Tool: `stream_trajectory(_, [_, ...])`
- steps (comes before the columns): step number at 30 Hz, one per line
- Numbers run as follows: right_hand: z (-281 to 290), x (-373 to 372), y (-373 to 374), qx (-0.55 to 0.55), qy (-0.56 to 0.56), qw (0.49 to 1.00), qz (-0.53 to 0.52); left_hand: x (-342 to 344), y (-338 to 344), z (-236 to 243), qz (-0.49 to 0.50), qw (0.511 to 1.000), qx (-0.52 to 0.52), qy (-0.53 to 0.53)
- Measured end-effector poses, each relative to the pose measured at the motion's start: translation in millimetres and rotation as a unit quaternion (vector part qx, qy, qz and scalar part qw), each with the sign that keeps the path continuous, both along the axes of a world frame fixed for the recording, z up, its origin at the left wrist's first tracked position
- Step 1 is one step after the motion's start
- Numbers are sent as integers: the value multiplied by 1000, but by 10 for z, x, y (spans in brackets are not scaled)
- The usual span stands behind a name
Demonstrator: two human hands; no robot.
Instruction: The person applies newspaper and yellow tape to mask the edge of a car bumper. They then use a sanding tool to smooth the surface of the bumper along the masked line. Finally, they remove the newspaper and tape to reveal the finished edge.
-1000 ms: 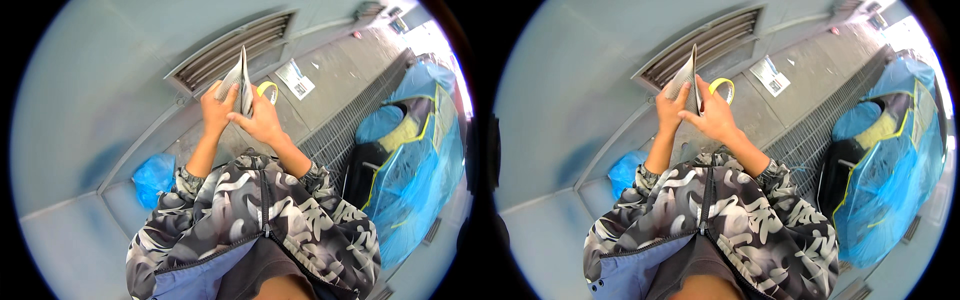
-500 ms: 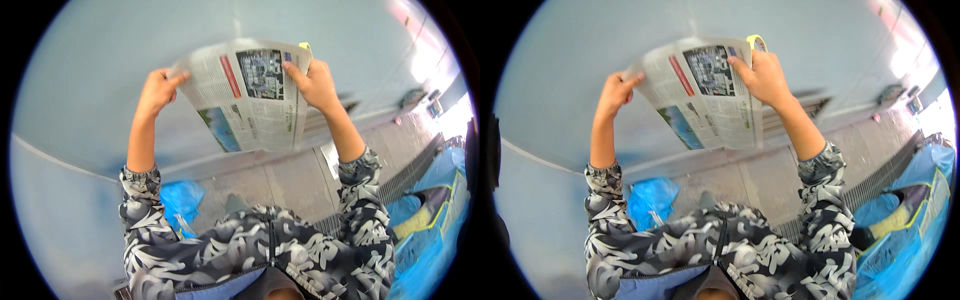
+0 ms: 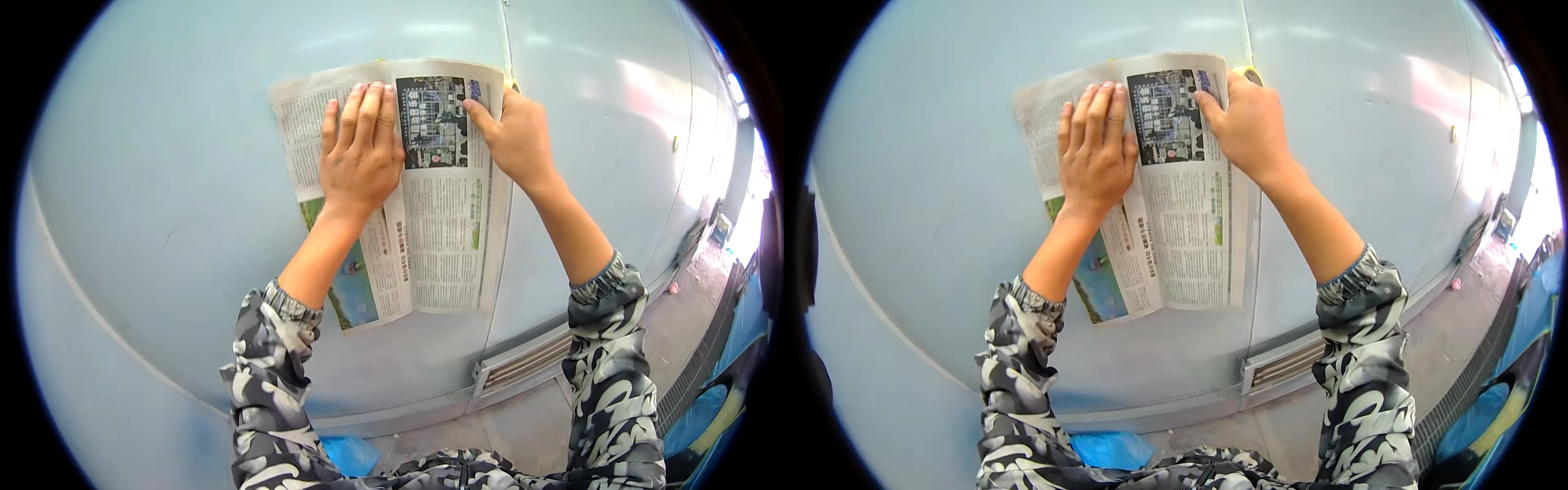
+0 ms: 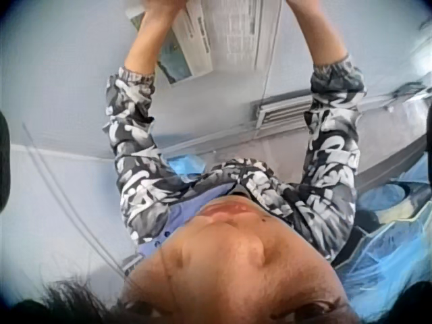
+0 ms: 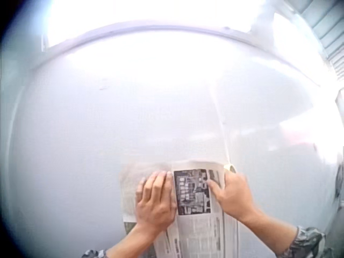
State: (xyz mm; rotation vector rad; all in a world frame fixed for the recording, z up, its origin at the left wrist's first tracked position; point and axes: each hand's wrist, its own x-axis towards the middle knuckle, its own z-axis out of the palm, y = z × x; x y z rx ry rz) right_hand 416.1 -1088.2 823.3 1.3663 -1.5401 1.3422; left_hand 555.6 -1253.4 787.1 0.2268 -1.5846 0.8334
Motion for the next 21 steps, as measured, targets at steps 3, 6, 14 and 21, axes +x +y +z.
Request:
stream_trajectory(3, [62,47,48,-34,9,999,-29,-1,94,189,13,999,17,34])
stream_trajectory(6, [121,16,95,-80,9,996,-27,-48,139,269,-3,997,27,72])
stream_trajectory(14, [155,184,229,-99,-9,994,-51,88,72,329,63,991,22,115])
stream_trajectory(21, [117,109,215,-145,34,985,-90,206,325,489,36,993,43,106])
